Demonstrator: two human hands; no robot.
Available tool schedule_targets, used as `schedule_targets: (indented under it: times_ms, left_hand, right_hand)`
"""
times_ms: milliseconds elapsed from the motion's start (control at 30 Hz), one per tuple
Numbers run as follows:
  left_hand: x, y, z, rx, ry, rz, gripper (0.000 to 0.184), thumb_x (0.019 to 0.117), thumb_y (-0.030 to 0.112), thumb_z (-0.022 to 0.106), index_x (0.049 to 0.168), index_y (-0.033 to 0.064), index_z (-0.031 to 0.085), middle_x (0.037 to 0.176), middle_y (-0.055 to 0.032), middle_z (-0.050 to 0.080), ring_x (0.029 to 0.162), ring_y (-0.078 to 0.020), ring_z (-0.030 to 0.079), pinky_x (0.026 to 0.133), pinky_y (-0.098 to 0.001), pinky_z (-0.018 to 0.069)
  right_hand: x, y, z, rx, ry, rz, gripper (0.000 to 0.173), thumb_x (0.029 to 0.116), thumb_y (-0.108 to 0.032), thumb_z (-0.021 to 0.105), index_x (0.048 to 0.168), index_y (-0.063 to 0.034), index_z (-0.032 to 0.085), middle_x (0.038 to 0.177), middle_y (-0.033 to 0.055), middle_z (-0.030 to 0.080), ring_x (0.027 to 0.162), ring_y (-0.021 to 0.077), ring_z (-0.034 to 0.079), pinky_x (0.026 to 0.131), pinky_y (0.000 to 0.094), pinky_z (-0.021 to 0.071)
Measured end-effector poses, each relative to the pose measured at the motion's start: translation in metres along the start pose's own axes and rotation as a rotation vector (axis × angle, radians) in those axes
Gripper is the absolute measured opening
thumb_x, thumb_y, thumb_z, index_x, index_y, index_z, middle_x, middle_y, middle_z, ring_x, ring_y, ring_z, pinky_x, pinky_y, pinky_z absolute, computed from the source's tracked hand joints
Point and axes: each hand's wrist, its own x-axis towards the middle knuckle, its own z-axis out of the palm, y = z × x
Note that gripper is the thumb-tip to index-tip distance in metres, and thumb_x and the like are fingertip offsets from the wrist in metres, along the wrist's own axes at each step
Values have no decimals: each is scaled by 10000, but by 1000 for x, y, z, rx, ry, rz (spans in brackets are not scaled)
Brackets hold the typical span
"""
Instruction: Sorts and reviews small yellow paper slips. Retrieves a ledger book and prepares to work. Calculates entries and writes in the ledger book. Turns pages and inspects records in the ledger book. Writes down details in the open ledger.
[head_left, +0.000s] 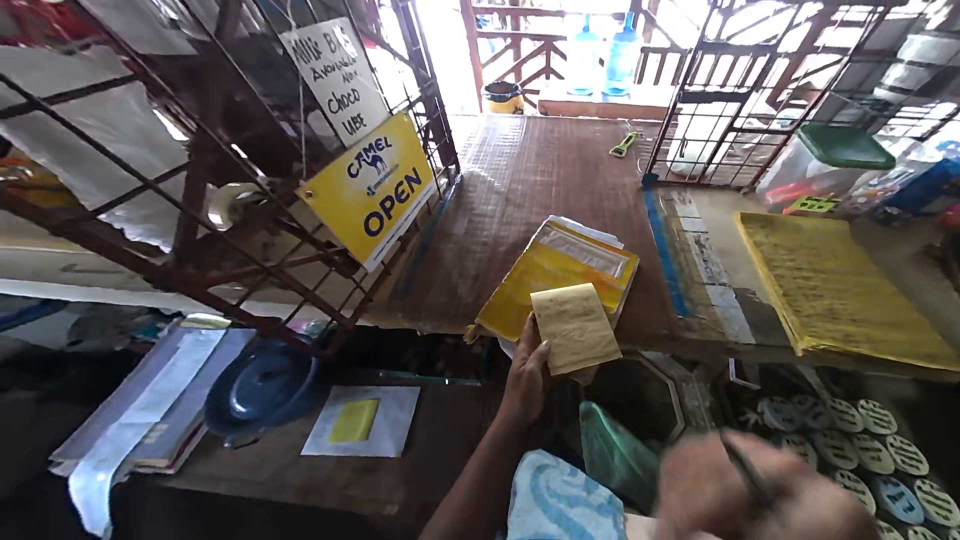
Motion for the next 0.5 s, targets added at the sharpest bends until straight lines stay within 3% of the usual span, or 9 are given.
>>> schedule_targets:
  times_ms: [67,133,200,267,367,500]
  left_hand:
    - [0,0,-2,-22,-29,3,676,1003,-35,360,1617,71,99,1523,-147,434,1165,-170,650,913,-378,597]
    - [1,-2,-7,-1,-73,10,825,896,-53,443,1617,67,62,1529,-156,417,1167,-175,645,906,-373,595]
    - [3,-4,-12,47,-116,29,921,826,-52,503,1620,57,47,1545,-164,405,1211,-174,619,946,-369,574]
    - [4,-5,-15,54,-151,35,970,799,-74,538,1619,53,35,1504,-170,463,1204,-196,634,962,-388,577]
    - [6,-6,-20,4,-201,30,1014,800,-104,575,1617,60,-4,1467,-164,506,1189,-216,649,973,-408,578]
    - [9,-13,-18,-16,-194,72,1032,834,-115,632,1621,71,-10,1442,-181,528,1171,-234,661,981,-403,575]
  right_hand:
    - [-4,48,-21,-467,93,130,192,1026,-311,607,942,-150,672,1213,29,706,1163,125,661,982,285,561]
    - [-10,103,-37,-842,101,260,242,942,-329,707,926,-89,733,1261,110,710,1156,236,683,962,374,562]
    - [-15,135,-46,-906,9,451,386,864,-309,787,1169,-75,753,1387,174,633,1258,368,616,1034,494,510]
    - [-17,149,-49,-881,-43,549,466,845,-235,808,1279,-94,714,1433,186,595,1327,401,557,1087,531,461]
    - [-18,157,-50,-870,-49,517,409,837,-149,802,1239,-107,739,1390,166,634,1303,378,582,1073,526,473]
    - [-18,159,-51,-909,8,413,132,920,-110,686,996,-87,791,1218,109,736,1185,313,673,1014,465,526]
